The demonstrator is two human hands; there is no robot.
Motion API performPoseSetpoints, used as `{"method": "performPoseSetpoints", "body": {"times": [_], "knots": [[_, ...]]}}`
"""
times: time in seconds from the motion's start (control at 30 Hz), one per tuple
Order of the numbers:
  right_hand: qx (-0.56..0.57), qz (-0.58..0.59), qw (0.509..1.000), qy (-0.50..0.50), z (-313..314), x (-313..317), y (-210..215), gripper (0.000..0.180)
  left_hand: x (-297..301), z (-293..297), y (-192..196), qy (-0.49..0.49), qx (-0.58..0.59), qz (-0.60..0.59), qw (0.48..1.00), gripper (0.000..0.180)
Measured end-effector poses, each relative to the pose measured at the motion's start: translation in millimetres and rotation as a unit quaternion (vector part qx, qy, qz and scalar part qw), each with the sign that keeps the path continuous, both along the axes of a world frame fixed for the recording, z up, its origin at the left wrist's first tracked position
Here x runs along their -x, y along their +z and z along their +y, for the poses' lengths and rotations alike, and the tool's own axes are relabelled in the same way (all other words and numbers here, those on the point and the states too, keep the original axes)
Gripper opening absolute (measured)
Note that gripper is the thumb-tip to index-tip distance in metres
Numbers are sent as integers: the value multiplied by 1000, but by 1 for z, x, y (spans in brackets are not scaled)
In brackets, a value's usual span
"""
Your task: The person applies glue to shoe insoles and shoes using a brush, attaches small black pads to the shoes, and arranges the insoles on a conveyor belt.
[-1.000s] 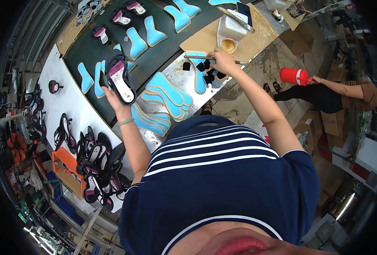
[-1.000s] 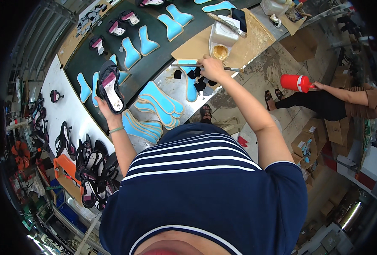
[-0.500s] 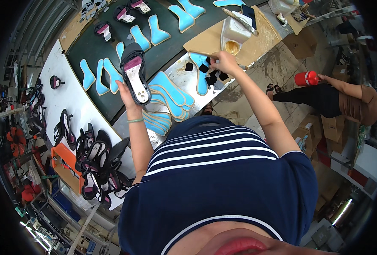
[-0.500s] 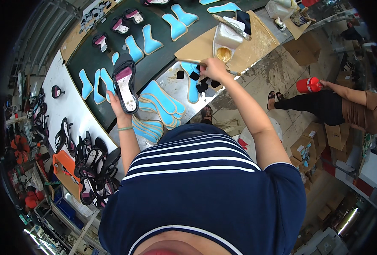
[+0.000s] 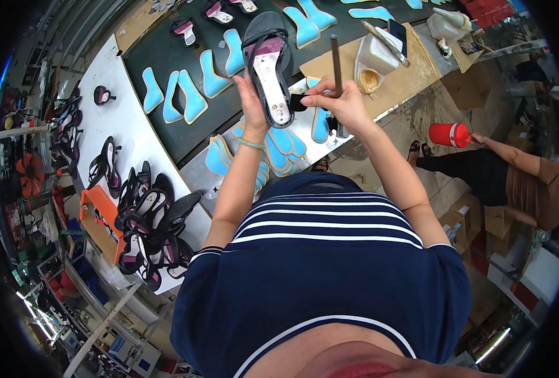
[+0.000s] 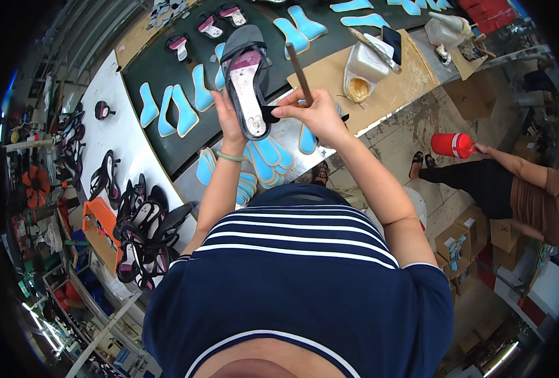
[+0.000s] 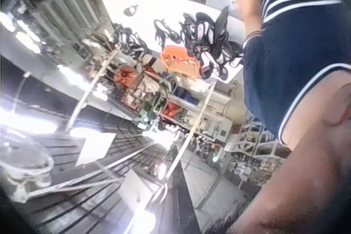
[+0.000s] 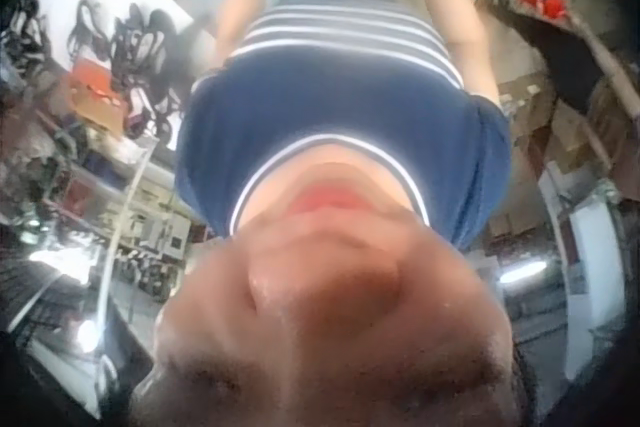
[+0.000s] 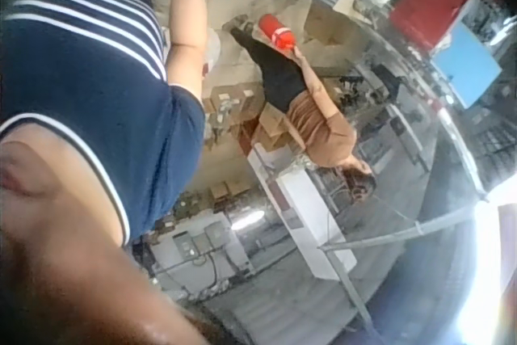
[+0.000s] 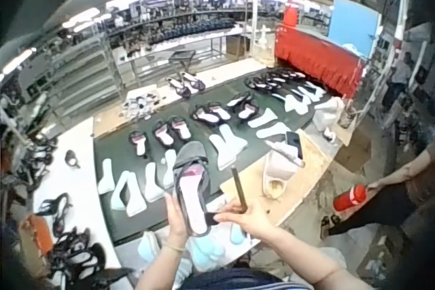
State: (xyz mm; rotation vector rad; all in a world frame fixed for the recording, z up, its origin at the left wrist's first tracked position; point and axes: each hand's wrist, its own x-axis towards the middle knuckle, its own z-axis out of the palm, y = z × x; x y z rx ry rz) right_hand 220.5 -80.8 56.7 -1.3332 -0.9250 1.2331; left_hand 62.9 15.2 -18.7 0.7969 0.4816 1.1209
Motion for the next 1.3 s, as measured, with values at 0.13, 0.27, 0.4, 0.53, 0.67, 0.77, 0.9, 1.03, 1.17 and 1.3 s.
{"method": "performPoseSetpoints", "body": {"times": [0.13,0.27,0.4,0.53,0.67,0.77,0.9,1.03,1.17,1.3], "knots": [[15,-28,999,14,3,19,-6,13,-5,-1,9,9,-12,6,1000,68],[7,-117,993,19,9,25,-22,15,-4,-3,12,14,-21,7,1000,67],[-39,-233,971,-19,16,31,-25,15,-2,-4,12,14,-15,9,1000,67],[-36,-294,955,-29,13,37,-18,19,-2,-6,8,5,-10,-10,1000,64],[-87,-247,963,-60,11,33,-17,35,-4,-8,5,-2,24,-35,999,62],[-63,-156,978,-121,5,19,11,27,17,-4,-11,-31,124,-47,991,62],[-84,-114,972,-187,1,-18,24,12,64,21,-8,91,184,-21,978,67],[18,-103,972,-210,-13,-49,7,12,125,75,-19,128,184,-29,974,56],[70,-85,972,-207,-6,-42,-6,13,172,156,-43,220,169,42,960,54],[75,-112,970,-204,17,-33,-15,13,209,279,-85,242,171,32,955,55]]}}
